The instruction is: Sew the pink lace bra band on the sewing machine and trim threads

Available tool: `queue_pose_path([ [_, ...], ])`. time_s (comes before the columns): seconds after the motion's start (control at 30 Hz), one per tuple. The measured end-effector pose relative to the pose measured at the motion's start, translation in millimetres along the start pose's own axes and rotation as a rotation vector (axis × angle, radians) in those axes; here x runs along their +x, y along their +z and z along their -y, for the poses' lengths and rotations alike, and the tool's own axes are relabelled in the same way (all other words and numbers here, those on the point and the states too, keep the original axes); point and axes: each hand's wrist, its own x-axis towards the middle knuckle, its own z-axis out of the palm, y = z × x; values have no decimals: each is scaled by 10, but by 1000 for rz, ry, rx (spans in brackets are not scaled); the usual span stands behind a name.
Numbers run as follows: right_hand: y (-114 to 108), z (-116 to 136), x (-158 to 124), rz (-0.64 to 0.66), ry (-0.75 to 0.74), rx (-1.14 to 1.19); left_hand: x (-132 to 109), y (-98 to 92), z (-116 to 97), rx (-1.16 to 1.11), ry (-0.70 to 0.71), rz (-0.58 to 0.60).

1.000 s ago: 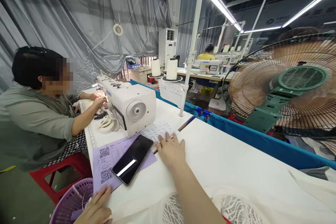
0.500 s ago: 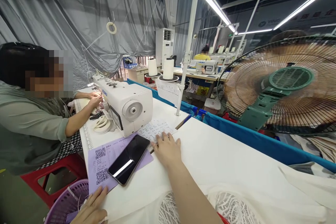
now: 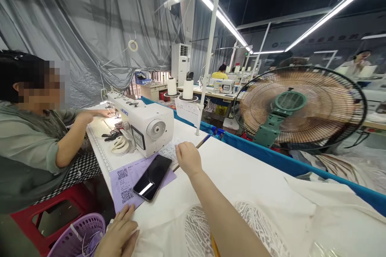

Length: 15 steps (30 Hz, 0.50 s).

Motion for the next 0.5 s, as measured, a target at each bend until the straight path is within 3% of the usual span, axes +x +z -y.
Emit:
queue_pose_path([
  [0.13, -697, 327, 13, -91, 6, 118, 86, -143, -42, -59, -71, -27],
  [0.2, -1037, 488, -177, -100, -10, 164, 102, -293, -70, -117, -56, -74],
  [0.27, -1265, 649, -559, -49, -46, 194, 62, -483, -114, -225, -12, -113],
  [0.37, -1300, 889, -1406, 114, -124, 227, -118, -786, -225, -453, 67, -81],
  [0.5, -956, 1145, -2523, 312, -276, 273, -416, -1200, -450, -624, 240, -99],
])
